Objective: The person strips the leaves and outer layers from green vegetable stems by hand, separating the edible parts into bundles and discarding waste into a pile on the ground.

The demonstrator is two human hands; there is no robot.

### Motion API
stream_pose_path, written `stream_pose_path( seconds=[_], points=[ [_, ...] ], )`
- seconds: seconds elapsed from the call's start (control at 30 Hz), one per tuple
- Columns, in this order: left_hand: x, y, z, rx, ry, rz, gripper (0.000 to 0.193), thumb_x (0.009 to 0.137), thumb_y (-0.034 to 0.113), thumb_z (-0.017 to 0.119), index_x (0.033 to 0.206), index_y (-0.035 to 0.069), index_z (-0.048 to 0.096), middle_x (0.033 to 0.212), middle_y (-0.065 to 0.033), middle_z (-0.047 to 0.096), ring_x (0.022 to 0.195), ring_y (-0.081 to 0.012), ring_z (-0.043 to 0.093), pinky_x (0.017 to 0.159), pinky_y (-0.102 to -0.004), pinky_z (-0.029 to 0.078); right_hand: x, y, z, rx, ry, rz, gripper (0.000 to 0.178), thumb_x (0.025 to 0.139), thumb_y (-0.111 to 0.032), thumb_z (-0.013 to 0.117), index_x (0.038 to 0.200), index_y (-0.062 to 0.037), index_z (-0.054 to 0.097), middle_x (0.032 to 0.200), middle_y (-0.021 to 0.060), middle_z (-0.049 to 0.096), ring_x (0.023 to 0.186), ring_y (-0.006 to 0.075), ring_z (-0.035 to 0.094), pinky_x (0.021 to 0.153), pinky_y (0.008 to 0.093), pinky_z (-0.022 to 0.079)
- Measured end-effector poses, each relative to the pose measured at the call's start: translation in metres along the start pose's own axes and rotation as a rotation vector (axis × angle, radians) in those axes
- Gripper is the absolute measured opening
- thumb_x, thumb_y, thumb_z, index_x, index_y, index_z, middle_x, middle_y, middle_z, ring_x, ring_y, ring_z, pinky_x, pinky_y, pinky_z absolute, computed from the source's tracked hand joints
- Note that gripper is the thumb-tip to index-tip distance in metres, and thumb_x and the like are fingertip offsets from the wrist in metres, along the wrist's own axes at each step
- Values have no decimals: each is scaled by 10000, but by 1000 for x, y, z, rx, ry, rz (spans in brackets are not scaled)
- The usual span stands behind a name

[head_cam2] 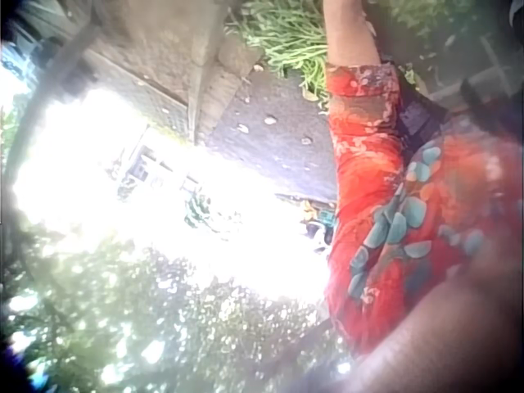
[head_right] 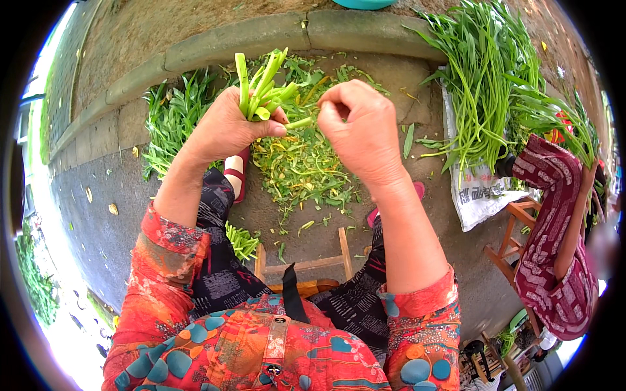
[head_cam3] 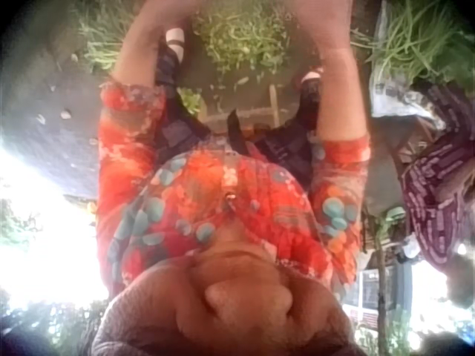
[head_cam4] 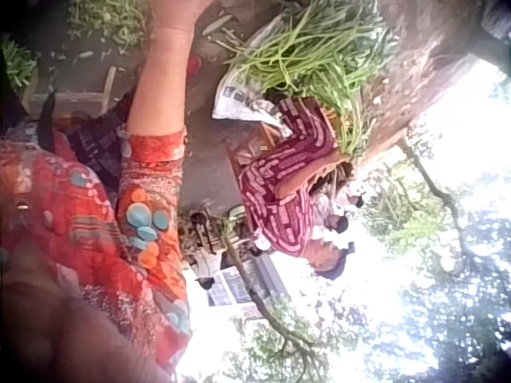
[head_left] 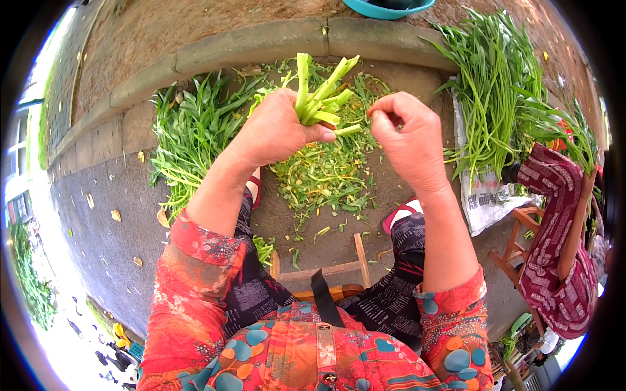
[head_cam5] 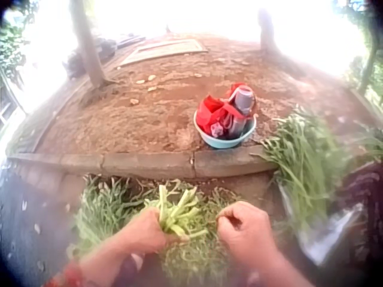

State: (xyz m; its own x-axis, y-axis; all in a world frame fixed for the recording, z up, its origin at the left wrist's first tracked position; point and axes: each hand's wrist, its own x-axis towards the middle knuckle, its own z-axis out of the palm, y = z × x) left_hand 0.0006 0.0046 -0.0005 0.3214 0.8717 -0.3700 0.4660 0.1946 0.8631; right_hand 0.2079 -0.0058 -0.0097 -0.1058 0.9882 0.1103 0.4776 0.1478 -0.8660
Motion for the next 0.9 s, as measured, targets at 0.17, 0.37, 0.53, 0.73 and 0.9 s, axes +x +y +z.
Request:
stream_pose_path(
  seconds=[0.17,0.37,0.53,0.73,0.9],
  points=[
    [1,-2,-1,-118,62,23,137,735,57,765,835,5,686,757,-6,653,710,-99,580,684,-266,472,9,4,-14,121,106,163,96,819,-71,638,861,6,679,709,12,642,619,37,540,577,215,451],
    [2,2,-3,-247,117,14,154,746,68,766,862,24,675,795,7,647,755,-85,574,719,-258,460,11,10,-20,73,142,149,100,822,-51,633,894,2,678,716,17,652,638,45,560,602,216,460],
    [1,1,-2,-261,129,34,160,742,75,773,856,21,675,781,13,638,743,-82,568,699,-256,456,11,10,-20,73,152,149,109,822,-27,608,901,-9,680,771,26,649,647,54,555,615,223,461],
    [3,1,0,-262,118,20,157,745,74,771,855,17,674,785,7,644,742,-86,573,700,-259,461,12,11,-19,-63,182,-41,123,829,-29,608,921,-18,689,829,20,624,679,55,520,613,221,434],
    [1,3,3,-241,87,33,147,753,60,759,864,14,674,799,4,649,753,-86,576,706,-262,467,6,-4,-12,364,-157,222,144,840,-81,663,953,3,693,803,-4,622,678,43,500,595,211,415]
  ],
)
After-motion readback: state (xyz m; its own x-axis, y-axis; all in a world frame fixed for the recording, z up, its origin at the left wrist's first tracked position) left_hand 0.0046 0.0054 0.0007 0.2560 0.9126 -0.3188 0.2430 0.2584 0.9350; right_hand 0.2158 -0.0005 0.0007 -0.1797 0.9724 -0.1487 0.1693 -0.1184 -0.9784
